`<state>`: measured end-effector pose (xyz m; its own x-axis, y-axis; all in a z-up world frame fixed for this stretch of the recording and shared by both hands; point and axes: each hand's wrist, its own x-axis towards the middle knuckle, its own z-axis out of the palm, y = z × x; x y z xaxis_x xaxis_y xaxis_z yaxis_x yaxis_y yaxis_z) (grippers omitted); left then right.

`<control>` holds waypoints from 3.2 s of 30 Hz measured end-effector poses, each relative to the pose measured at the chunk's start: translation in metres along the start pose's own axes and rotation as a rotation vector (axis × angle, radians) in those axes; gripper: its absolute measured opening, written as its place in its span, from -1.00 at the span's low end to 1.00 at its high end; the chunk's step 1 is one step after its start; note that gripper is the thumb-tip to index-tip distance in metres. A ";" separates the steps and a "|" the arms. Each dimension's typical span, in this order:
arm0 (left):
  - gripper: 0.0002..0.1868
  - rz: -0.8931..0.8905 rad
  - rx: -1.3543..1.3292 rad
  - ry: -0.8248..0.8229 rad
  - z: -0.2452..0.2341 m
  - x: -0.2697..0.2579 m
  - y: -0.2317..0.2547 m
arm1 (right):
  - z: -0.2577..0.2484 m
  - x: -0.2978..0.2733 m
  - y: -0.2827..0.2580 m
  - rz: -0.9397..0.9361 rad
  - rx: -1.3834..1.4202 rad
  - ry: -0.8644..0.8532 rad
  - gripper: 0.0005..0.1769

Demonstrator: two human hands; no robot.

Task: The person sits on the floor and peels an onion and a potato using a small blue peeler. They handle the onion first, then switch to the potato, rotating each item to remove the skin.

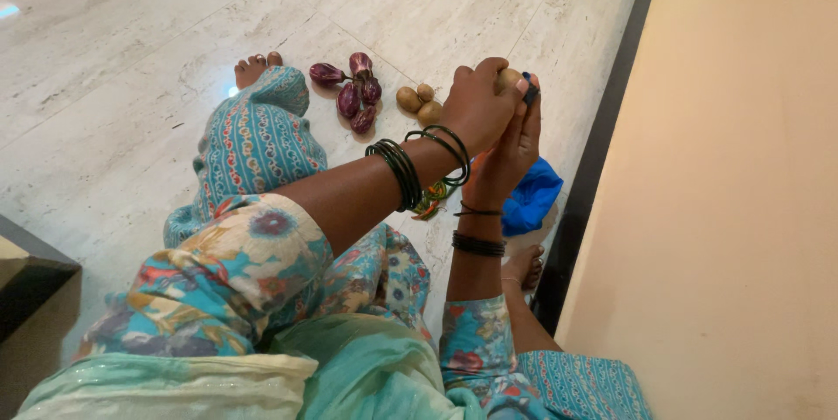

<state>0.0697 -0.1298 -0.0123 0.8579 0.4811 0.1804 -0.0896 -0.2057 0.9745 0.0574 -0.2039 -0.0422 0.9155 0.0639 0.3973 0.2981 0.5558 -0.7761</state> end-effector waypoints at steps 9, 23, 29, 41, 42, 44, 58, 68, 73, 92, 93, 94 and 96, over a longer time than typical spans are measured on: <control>-0.44 0.032 0.037 -0.193 -0.006 -0.010 0.004 | -0.020 0.010 -0.016 0.138 0.358 -0.175 -0.51; -0.41 0.087 0.141 -0.137 0.001 -0.008 -0.009 | -0.030 0.014 -0.004 0.047 0.245 -0.163 -0.58; -0.39 0.087 0.033 -0.151 0.003 -0.011 -0.003 | -0.026 0.008 -0.008 0.089 0.274 -0.150 -0.51; -0.35 0.088 -0.002 0.038 -0.004 0.002 0.002 | -0.035 0.018 -0.012 -0.146 -0.170 0.103 -0.54; -0.35 0.067 -0.011 0.010 -0.002 0.002 0.000 | -0.042 0.020 -0.016 -0.129 -0.176 0.147 -0.49; -0.33 0.027 -0.028 -0.047 0.003 0.000 -0.005 | -0.051 0.025 -0.023 -0.148 -0.155 0.118 -0.64; -0.38 0.029 0.017 -0.064 0.013 -0.003 -0.018 | -0.023 0.017 -0.026 -0.164 -0.246 0.003 -0.65; -0.40 0.046 0.040 -0.075 0.000 0.000 -0.004 | -0.019 0.015 -0.025 -0.128 -0.206 -0.059 -0.71; -0.40 0.021 0.071 -0.129 0.007 -0.011 -0.004 | -0.023 0.017 -0.033 -0.085 -0.147 -0.034 -0.70; -0.48 0.046 -0.046 -0.021 0.009 -0.008 0.001 | -0.014 0.007 -0.049 -0.058 -0.176 -0.177 -0.69; -0.47 0.073 -0.039 -0.037 0.008 -0.008 -0.001 | -0.015 0.008 -0.049 -0.038 -0.162 -0.182 -0.68; -0.45 0.099 -0.034 -0.059 0.008 -0.008 -0.002 | -0.016 0.009 -0.049 -0.031 -0.156 -0.175 -0.67; -0.41 0.132 -0.019 -0.055 0.011 -0.007 -0.004 | -0.016 0.011 -0.047 -0.021 -0.142 -0.158 -0.64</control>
<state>0.0695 -0.1414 -0.0190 0.8642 0.4035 0.3005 -0.2128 -0.2481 0.9451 0.0578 -0.2427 -0.0088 0.8582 0.1888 0.4774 0.3621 0.4367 -0.8235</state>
